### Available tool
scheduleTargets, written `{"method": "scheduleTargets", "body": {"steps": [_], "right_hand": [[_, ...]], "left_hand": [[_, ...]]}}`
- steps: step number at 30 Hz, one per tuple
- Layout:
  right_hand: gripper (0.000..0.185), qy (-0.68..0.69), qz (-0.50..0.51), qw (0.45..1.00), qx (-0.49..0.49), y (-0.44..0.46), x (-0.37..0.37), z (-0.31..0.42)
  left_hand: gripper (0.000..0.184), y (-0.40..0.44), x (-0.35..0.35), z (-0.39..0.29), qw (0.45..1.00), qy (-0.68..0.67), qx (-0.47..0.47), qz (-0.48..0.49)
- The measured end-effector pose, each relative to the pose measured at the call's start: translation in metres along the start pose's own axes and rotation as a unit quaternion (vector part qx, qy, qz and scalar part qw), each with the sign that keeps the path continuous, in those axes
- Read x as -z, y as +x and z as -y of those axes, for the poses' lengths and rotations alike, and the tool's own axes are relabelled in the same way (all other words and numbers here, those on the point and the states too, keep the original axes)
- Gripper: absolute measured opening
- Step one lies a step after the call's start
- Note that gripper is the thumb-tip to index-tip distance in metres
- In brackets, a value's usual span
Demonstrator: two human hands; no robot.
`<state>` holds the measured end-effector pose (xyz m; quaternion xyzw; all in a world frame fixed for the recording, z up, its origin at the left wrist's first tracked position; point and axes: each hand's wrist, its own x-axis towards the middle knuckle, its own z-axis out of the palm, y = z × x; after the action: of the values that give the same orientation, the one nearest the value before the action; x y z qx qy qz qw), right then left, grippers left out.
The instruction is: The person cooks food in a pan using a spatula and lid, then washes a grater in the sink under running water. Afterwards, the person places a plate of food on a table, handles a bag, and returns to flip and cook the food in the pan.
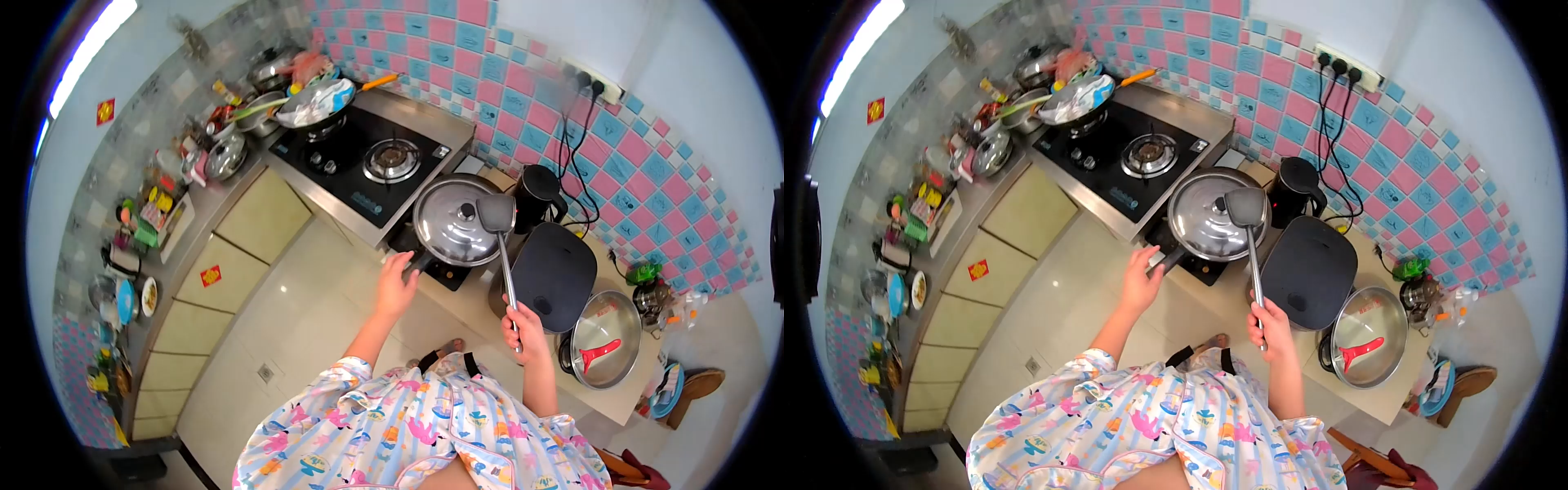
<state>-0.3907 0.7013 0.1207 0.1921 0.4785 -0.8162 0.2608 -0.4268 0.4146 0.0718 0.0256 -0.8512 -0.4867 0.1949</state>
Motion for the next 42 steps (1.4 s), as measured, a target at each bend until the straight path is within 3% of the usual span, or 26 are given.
{"method": "scheduleTargets", "body": {"steps": [8, 15, 20, 27, 30, 34, 38, 42], "right_hand": [[0.025, 0.019, -0.012, 1.0, 0.007, -0.05, 0.008, -0.035], [0.02, 0.105, -0.061, 0.986, 0.115, -0.095, 0.084, -0.04], [0.018, 0.139, -0.163, 0.957, 0.194, -0.15, 0.173, -0.033], [0.02, 0.113, -0.378, 0.901, 0.18, -0.243, 0.327, -0.051], [0.02, 0.124, -0.399, 0.893, 0.167, -0.278, 0.382, -0.069], [0.017, 0.136, -0.442, 0.874, 0.148, -0.304, 0.415, -0.077], [0.015, 0.143, -0.464, 0.862, 0.148, -0.313, 0.422, -0.077], [0.017, 0.157, -0.495, 0.841, 0.155, -0.31, 0.406, -0.076]], "left_hand": [[0.033, -0.06, -0.008, -0.004, 0.999, -0.035, 0.013, 0.029], [0.027, -0.07, -0.067, -0.053, 0.99, -0.097, -0.033, 0.1], [0.022, -0.092, -0.158, -0.131, 0.966, -0.115, -0.101, 0.209], [0.031, -0.176, -0.366, -0.223, 0.894, -0.085, -0.154, 0.411], [0.042, -0.214, -0.456, -0.22, 0.893, -0.007, -0.194, 0.406], [0.059, -0.244, -0.526, -0.228, 0.888, 0.064, -0.146, 0.43], [0.048, -0.256, -0.557, -0.236, 0.917, 0.14, -0.073, 0.365], [0.041, -0.249, -0.582, -0.208, 0.923, 0.063, -0.022, 0.378]]}}
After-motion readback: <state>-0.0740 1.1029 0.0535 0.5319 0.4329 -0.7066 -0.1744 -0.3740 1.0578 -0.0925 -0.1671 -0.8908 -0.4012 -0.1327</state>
